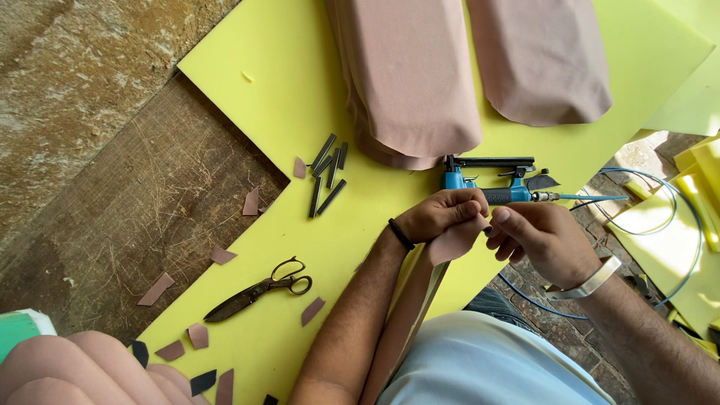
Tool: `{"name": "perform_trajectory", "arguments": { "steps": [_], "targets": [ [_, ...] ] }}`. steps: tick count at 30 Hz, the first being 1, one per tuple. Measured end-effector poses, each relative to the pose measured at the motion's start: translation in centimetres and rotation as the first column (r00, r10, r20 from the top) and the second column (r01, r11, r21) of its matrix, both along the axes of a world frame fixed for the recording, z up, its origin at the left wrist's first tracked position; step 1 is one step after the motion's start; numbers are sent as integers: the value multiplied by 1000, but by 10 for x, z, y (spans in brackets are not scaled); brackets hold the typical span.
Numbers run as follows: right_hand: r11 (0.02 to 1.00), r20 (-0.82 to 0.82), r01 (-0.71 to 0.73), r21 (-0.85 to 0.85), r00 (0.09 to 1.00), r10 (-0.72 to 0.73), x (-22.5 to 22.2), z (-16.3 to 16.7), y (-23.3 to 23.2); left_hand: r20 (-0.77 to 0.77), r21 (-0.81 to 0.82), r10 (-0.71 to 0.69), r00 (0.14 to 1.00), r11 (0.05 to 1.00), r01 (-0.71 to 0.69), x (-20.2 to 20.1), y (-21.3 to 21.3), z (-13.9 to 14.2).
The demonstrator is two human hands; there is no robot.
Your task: The person staples pink fabric onto a wooden board using a pneumatic staple gun, trims excess fabric with scissors, and smooths the material over the board. The person repeats this process on multiple sections of the board.
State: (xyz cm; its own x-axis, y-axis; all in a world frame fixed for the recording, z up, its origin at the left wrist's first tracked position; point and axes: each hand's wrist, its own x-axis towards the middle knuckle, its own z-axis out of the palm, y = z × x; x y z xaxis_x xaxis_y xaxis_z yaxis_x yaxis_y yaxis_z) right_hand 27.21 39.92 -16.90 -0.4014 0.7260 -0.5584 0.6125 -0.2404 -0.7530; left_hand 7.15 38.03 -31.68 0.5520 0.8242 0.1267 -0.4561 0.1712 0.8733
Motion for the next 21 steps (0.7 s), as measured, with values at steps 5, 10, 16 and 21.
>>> {"name": "perform_trajectory", "arguments": {
  "steps": [5,10,16,21],
  "targets": [
    [986,24,0,-170,1000,4,-18,-5,-1,-235,165,97,967,984,-59,-1,-1,16],
    [924,-64,230,-306,963,-261,-5,-17,-9,139,-61,42,989,998,-33,-4,-3,23],
    [896,-128,252,-365,940,-316,18,-49,-6,-169,77,126,977,990,-115,-5,5,13],
    [898,-327,168,-407,891,-315,6,-119,7,-188,159,366,911,927,-340,-9,-6,18]
  ]
}}
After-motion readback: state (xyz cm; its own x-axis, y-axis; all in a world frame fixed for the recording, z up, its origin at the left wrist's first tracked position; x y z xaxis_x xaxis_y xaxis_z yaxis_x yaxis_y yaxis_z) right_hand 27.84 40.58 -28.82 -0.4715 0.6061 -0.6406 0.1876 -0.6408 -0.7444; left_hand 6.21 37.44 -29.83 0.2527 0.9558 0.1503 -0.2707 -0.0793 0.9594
